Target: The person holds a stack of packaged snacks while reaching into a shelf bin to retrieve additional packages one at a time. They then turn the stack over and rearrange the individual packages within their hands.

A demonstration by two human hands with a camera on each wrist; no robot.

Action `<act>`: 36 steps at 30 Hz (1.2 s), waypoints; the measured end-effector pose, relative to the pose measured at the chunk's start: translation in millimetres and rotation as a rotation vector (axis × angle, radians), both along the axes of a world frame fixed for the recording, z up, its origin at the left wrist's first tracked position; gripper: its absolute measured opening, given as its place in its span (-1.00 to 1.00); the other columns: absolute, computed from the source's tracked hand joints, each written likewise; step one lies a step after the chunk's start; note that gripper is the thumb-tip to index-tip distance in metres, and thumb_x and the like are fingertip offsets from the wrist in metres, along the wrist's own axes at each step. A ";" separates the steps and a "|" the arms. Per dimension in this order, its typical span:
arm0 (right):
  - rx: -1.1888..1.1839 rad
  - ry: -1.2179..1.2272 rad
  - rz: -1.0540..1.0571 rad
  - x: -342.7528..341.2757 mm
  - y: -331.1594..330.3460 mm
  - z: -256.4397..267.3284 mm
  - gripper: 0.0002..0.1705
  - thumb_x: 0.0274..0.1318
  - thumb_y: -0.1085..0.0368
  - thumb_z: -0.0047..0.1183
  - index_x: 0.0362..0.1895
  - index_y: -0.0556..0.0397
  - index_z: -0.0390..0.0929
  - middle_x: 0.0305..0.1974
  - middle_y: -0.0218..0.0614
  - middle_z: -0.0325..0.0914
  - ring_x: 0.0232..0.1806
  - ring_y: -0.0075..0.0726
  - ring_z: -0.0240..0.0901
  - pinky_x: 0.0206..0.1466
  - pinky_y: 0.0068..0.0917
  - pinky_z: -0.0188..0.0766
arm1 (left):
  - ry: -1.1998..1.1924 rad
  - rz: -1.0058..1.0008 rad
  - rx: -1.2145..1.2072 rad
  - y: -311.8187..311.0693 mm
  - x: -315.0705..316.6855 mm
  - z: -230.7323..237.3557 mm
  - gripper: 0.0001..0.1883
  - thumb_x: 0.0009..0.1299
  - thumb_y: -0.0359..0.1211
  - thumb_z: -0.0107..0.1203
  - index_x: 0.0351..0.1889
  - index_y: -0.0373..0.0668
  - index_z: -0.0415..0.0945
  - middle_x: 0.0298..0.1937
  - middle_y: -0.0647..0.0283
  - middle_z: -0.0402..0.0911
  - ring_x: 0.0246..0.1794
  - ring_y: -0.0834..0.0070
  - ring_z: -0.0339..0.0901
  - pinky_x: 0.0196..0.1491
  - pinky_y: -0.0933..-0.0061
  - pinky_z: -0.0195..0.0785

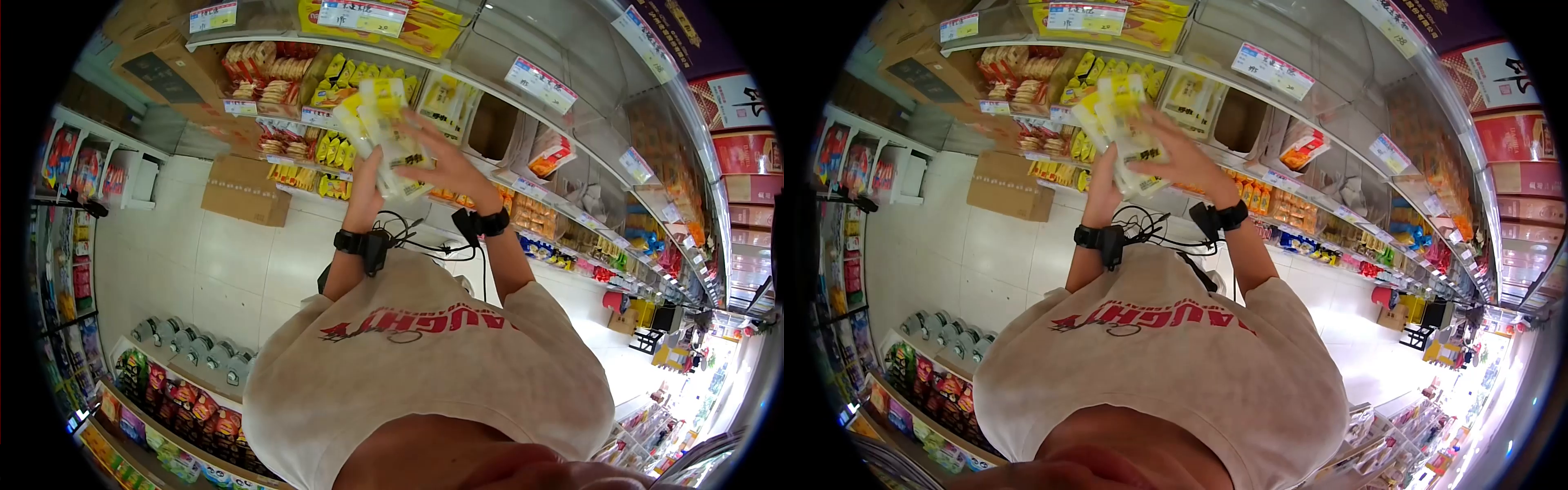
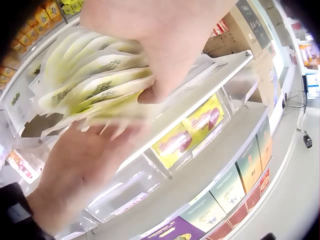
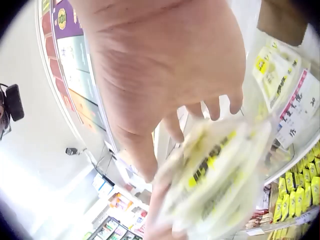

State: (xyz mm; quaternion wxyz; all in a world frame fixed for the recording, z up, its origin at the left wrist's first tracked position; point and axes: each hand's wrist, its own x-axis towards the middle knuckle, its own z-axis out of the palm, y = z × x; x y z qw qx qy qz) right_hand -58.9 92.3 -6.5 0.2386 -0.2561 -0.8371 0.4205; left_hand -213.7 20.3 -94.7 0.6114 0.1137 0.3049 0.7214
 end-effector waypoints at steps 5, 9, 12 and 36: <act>-0.114 -0.022 0.044 -0.5 -10.9 2.8 -0.13 0.15 0.16 0.34 0.51 -0.14 0.25 0.64 -0.16 -0.17 0.66 -0.13 -0.26 0.62 -0.18 -0.14 | -0.226 -0.051 0.047 8.3 2.4 -4.7 -0.48 0.56 -0.20 0.05 0.40 -0.21 0.27 0.22 0.16 0.51 0.20 0.35 0.53 0.18 0.26 0.49; -0.175 0.030 0.070 3.1 -16.9 8.1 -0.17 0.16 0.18 0.33 0.50 -0.14 0.26 0.63 -0.19 -0.15 0.66 -0.15 -0.25 0.63 -0.20 -0.21 | -0.129 -0.043 0.031 1.3 3.3 16.8 -0.47 0.48 -0.31 0.15 0.37 -0.23 0.30 0.19 0.15 0.52 0.16 0.34 0.54 0.15 0.30 0.50; -0.306 0.194 0.107 4.4 -5.0 0.1 -0.16 0.13 0.19 0.35 0.46 -0.06 0.26 0.59 -0.11 -0.06 0.64 -0.13 -0.17 0.60 -0.24 -0.12 | -0.079 -0.057 0.010 -0.2 0.6 18.0 -0.45 0.42 -0.36 0.20 0.35 -0.23 0.32 0.16 0.16 0.53 0.13 0.33 0.56 0.13 0.28 0.52; 0.042 0.110 -0.589 36.8 51.6 -32.1 -0.63 0.30 0.35 0.07 0.17 0.12 0.59 0.18 -0.01 0.58 0.20 0.04 0.53 0.21 -0.31 0.45 | -0.065 -0.033 -0.036 7.2 -7.9 9.8 -0.46 0.34 -0.37 0.27 0.27 -0.25 0.39 0.11 0.19 0.57 0.11 0.35 0.58 0.08 0.26 0.55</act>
